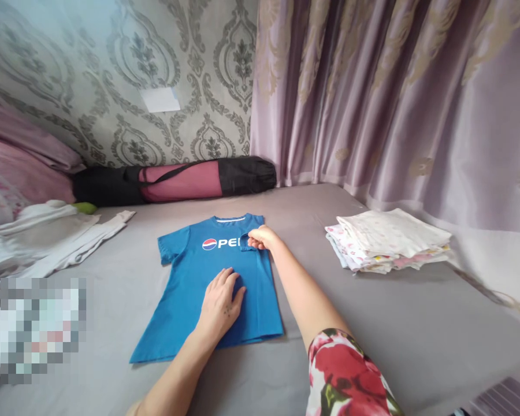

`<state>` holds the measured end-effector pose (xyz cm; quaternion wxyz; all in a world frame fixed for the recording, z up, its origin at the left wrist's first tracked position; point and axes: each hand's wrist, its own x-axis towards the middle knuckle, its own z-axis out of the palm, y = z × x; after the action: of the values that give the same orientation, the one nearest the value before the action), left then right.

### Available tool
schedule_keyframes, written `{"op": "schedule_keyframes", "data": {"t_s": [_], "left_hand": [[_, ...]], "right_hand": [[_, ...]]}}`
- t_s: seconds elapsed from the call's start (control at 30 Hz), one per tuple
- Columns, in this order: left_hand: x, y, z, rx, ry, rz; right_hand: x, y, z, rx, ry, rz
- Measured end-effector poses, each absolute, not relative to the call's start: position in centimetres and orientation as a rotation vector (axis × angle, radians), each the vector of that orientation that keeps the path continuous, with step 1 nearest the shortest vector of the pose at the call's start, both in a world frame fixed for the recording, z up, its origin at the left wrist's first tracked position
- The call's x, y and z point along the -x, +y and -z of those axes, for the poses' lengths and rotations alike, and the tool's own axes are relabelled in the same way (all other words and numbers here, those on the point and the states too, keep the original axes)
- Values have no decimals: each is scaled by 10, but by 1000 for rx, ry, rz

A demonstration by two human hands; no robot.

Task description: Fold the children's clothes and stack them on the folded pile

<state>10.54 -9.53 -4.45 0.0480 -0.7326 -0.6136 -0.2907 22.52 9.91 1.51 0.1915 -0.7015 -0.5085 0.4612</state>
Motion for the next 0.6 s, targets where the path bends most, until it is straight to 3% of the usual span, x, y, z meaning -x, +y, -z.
{"op": "schedule_keyframes", "data": {"t_s": [0.17,0.33,0.6], "left_hand": [[-106,-95,43,2226,-1866,912],[-105,-95,42,2224,-1862,906],[-104,-96,42,2244,-1857,878]], "right_hand": [[-236,102,-24,1911,-1629,-830],[-217,96,-9,1732,-2179,-204],[-202,96,24,1872,-2264,-124]]}}
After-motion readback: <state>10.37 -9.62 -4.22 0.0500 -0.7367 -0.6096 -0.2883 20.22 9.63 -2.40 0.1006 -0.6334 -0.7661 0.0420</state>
